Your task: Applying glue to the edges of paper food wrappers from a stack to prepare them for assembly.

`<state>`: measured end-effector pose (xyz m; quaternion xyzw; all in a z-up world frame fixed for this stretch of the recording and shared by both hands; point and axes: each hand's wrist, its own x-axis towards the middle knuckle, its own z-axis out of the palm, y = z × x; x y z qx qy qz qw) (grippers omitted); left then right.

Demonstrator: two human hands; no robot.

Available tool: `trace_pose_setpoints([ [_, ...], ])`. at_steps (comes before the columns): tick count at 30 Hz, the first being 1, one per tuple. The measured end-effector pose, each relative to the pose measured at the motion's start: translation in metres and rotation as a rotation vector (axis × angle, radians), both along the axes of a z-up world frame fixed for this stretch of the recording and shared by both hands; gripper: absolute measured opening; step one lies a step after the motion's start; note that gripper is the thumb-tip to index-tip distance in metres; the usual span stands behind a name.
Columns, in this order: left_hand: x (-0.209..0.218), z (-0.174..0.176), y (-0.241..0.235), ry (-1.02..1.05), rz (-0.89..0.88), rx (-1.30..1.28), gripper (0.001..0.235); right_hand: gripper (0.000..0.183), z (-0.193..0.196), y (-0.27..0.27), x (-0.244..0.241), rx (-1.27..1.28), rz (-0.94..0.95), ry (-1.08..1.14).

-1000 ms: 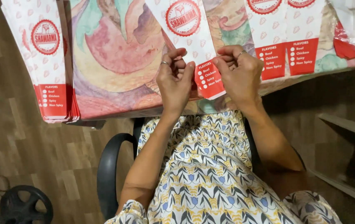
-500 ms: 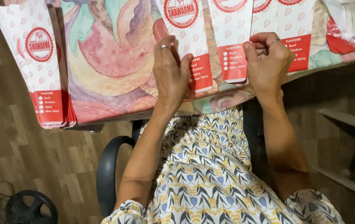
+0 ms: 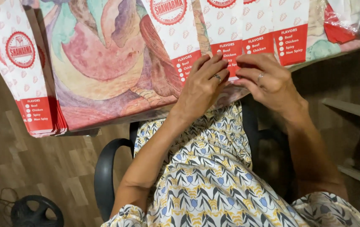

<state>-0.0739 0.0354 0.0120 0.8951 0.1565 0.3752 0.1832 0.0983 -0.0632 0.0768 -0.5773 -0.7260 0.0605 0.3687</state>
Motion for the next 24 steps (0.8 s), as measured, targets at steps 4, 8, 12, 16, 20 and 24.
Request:
trace_pose_setpoints([
  [4, -0.002, 0.008, -0.002, 0.023, -0.005, -0.019, 0.022, 0.010, -0.011, -0.004, 0.001, 0.008, -0.008, -0.020],
  [8, -0.003, 0.010, -0.002, 0.026, -0.020, -0.026, 0.022, 0.009, -0.016, -0.008, 0.002, 0.005, -0.024, -0.001],
  [12, -0.003, 0.006, -0.003, 0.021, -0.018, -0.021, 0.016, 0.005, -0.018, -0.007, 0.007, 0.030, 0.013, 0.000],
  [16, -0.002, 0.010, -0.004, 0.020, -0.021, -0.028, 0.010, 0.005, -0.017, -0.004, 0.006, 0.065, 0.012, -0.033],
  [20, 0.000, 0.013, -0.009, -0.014, -0.008, 0.001, 0.008, 0.007, -0.022, -0.007, 0.006, 0.066, -0.003, -0.023],
  [24, 0.003, 0.006, -0.017, -0.059, 0.008, 0.012, 0.009, 0.006, -0.022, -0.011, 0.003, 0.068, -0.016, -0.008],
])
